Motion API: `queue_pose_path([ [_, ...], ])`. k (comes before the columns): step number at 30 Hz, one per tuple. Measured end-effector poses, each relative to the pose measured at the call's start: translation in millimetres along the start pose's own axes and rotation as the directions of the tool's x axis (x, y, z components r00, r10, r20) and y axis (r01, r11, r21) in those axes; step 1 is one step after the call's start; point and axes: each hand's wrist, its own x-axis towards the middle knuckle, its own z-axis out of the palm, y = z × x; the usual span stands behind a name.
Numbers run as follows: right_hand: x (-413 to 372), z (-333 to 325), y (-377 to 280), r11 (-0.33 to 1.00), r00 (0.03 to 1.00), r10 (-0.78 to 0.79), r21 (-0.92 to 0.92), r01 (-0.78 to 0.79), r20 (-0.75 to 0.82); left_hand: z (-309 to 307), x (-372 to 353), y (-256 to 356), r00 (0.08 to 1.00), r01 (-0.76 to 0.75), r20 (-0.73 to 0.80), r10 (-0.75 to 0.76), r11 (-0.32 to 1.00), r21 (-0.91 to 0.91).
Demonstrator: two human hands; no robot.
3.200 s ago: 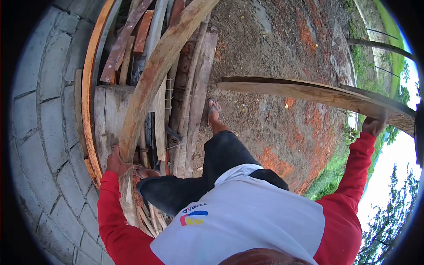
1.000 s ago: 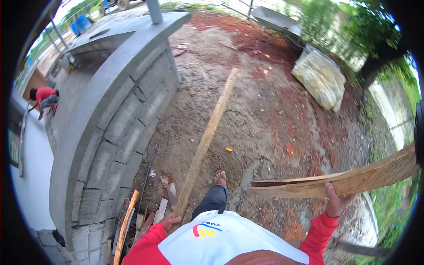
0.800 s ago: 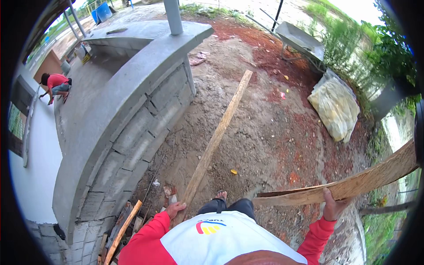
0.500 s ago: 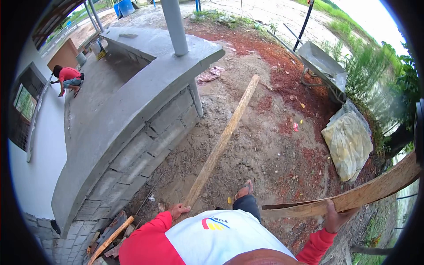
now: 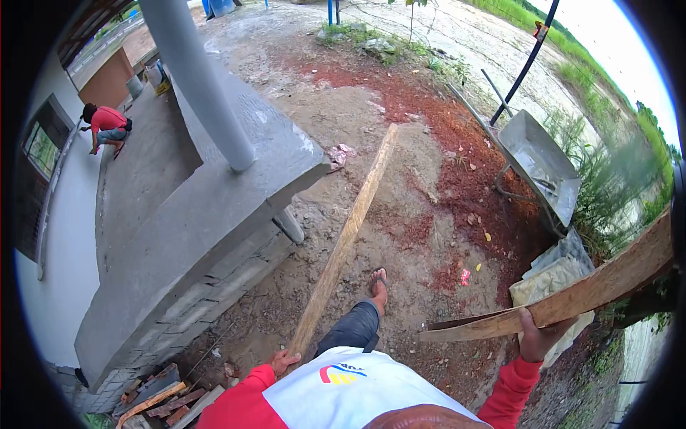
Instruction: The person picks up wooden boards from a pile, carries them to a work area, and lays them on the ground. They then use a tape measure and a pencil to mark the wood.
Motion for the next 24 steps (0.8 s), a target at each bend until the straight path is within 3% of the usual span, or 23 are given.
queue_pose_path([
  [1,28,25,8,0.999,1.0,-0.02,0.031,0.02,0.008,6,19,15,1.0,0.009,-0.017,-0.01,1.0,-0.01],
  [3,88,74,36,0.989,0.992,-0.122,-0.086,0.123,0.014,23,51,65,0.996,-0.018,-0.088,0.025,0.997,0.078],
  [7,205,191,13,0.977,0.981,-0.167,-0.118,0.178,0.096,32,101,166,0.976,-0.018,-0.21,0.056,0.984,0.179],
  [8,233,218,10,0.975,0.975,-0.19,-0.092,0.201,0.112,40,92,216,0.982,0.015,-0.188,0.008,0.992,0.124],
  [11,307,294,-4,0.97,0.955,-0.239,-0.006,0.244,0.176,48,119,283,0.986,-0.049,-0.165,0.036,0.996,-0.075],
  [14,375,369,-20,0.948,0.921,-0.318,0.041,0.317,0.226,44,173,313,0.961,-0.022,-0.272,0.045,0.996,0.088],
  [18,460,474,-19,0.915,0.884,-0.4,0.06,0.398,0.24,56,231,371,0.929,0.013,-0.37,0.014,0.997,0.071],
  [21,517,557,-24,0.95,0.903,-0.201,0.301,0.085,0.379,66,197,532,0.953,0.026,-0.299,-0.053,0.995,-0.096],
  [22,543,593,-28,0.94,0.889,-0.252,0.316,0.131,0.382,62,255,491,0.938,-0.026,-0.344,0.033,0.999,0.024],
  [24,581,644,-31,0.932,0.858,-0.316,0.301,0.201,0.405,54,302,481,0.942,-0.117,-0.322,0.099,0.992,-0.038],
])
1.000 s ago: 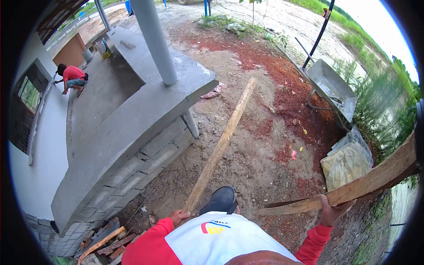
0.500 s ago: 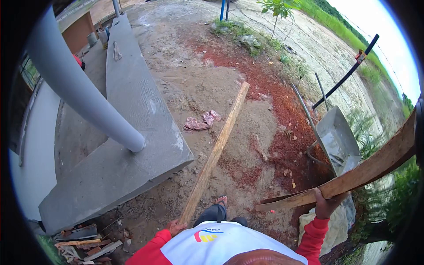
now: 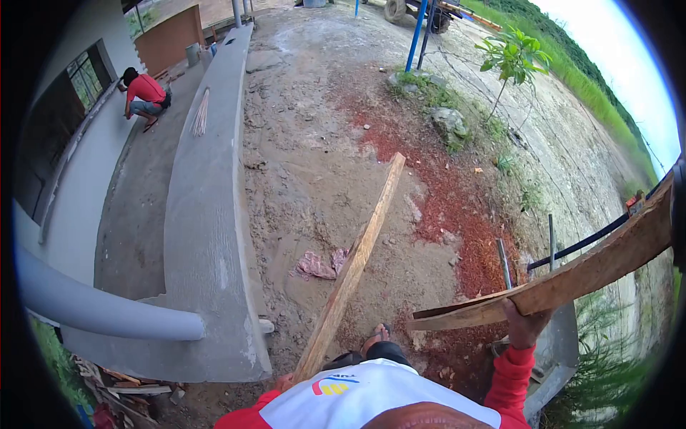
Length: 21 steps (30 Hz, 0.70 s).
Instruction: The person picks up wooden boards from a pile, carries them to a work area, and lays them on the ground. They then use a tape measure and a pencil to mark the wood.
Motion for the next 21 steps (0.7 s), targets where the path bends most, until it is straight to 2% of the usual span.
queue_pose_path([
  [1,30,15,13,1.0,1.0,-0.022,-0.01,0.022,-0.019,0,24,5,0.999,-0.043,0.004,0.044,0.998,-0.046],
  [2,61,28,22,0.999,0.999,-0.045,-0.026,0.044,-0.03,4,35,29,0.997,-0.029,-0.075,0.032,0.999,0.031],
  [3,87,39,27,0.999,0.999,-0.04,0.011,0.04,-0.02,9,42,49,0.996,0.001,-0.084,0.003,0.999,0.055],
  [4,113,51,27,0.998,0.999,-0.035,0.049,0.035,-0.009,5,41,99,0.995,0.034,-0.092,-0.027,0.996,0.079],
  [5,142,72,8,0.988,1.0,-0.008,0.151,0.008,-0.001,2,46,133,0.993,0.063,-0.103,-0.052,0.992,0.108],
  [6,168,90,0,0.968,1.0,0.023,0.25,-0.025,0.01,2,68,136,0.997,0.061,-0.058,-0.056,0.996,0.072],
  [7,189,107,4,0.969,1.0,0.018,0.246,-0.021,0.012,-4,104,135,0.998,0.06,-0.009,-0.06,0.997,0.038],
  [9,233,141,14,0.968,1.0,0.001,0.25,-0.002,0.007,-12,133,170,0.998,0.067,0.003,-0.067,0.998,0.017],
  [10,255,161,10,0.978,0.998,-0.055,0.202,0.053,0.006,-25,126,231,0.997,0.075,-0.035,-0.074,0.997,0.027],
  [12,302,200,28,0.974,0.999,-0.006,0.227,-0.003,0.038,-47,149,290,0.993,0.047,-0.104,-0.048,0.999,-0.009],
  [13,320,216,34,0.973,0.998,0.028,0.227,-0.04,0.058,-58,168,305,0.991,0.011,-0.131,-0.018,0.998,-0.055],
  [14,341,241,34,0.984,0.992,-0.128,0.121,0.13,-0.023,-69,188,319,0.987,-0.028,-0.158,0.012,0.995,-0.099],
  [19,452,352,28,0.996,0.998,-0.065,0.055,0.064,0.012,-140,293,388,0.955,0.0,-0.297,0.003,1.0,0.012],
  [21,488,394,36,0.997,0.997,-0.076,0.025,0.076,0.03,-174,314,451,0.952,0.017,-0.306,-0.018,1.0,-0.006],
])
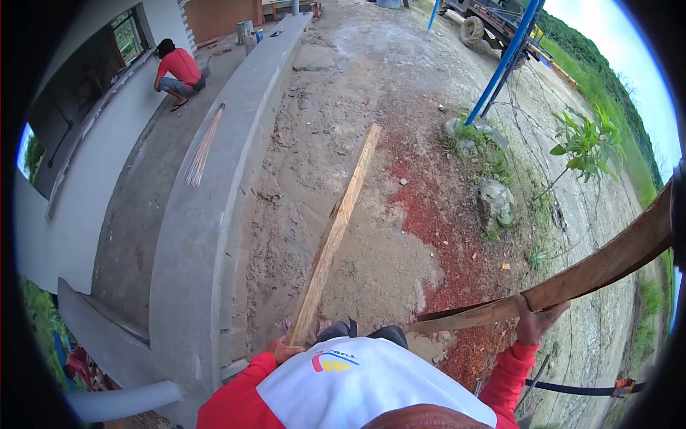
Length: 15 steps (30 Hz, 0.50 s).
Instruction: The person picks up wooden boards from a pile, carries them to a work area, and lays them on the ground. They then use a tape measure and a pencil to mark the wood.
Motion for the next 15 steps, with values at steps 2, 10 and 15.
queue_pose_path([
  [2,36,42,11,1.0,1.0,-0.004,-0.003,0.004,0.011,-30,27,72,0.999,0.029,0.019,-0.028,0.998,-0.055],
  [10,197,234,88,0.97,0.977,0.19,-0.172,-0.171,0.096,-85,181,279,0.995,0.049,-0.075,-0.067,0.975,-0.216],
  [15,308,357,129,0.984,0.972,0.165,-0.102,-0.149,0.17,-124,270,391,0.97,0.147,-0.189,-0.15,0.989,-0.028],
])
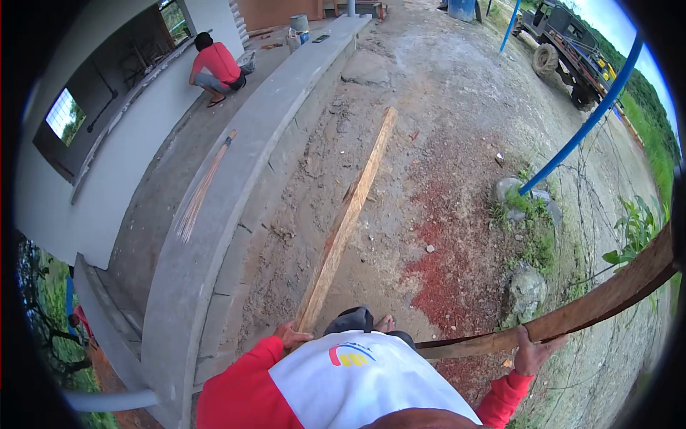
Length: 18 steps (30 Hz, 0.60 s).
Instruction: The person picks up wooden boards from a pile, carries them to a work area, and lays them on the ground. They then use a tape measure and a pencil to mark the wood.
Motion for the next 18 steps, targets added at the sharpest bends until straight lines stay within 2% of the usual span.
queue_pose_path([
  [3,79,52,-27,0.994,0.993,-0.103,0.041,0.1,0.056,-12,28,79,1.0,0.002,-0.007,-0.003,0.999,-0.051],
  [5,127,93,-43,0.989,0.994,-0.096,0.12,0.09,0.049,-26,52,137,1.0,0.026,0.007,-0.025,0.995,-0.098],
  [7,172,142,-53,0.985,0.994,-0.112,0.132,0.109,0.011,-25,108,151,0.999,0.048,0.003,-0.048,0.992,-0.116],
  [10,249,207,-57,0.987,0.993,-0.111,0.123,0.104,0.049,-18,194,177,1.0,0.026,0.003,-0.026,0.987,-0.158],
  [11,277,237,-71,0.984,0.993,-0.111,0.147,0.104,0.042,-27,225,202,1.0,0.004,-0.012,-0.006,0.984,-0.177],
  [14,355,315,-111,0.986,0.986,-0.165,-0.027,0.165,-0.01,-73,284,309,0.989,0.146,0.0,-0.146,0.986,-0.076],
  [17,438,385,-141,0.955,0.971,-0.239,0.183,0.233,0.011,-126,337,424,0.995,0.097,0.005,-0.097,0.98,-0.173],
  [18,464,403,-148,0.954,0.955,-0.295,0.053,0.293,0.02,-132,362,439,0.997,0.072,0.012,-0.072,0.972,-0.225],
])
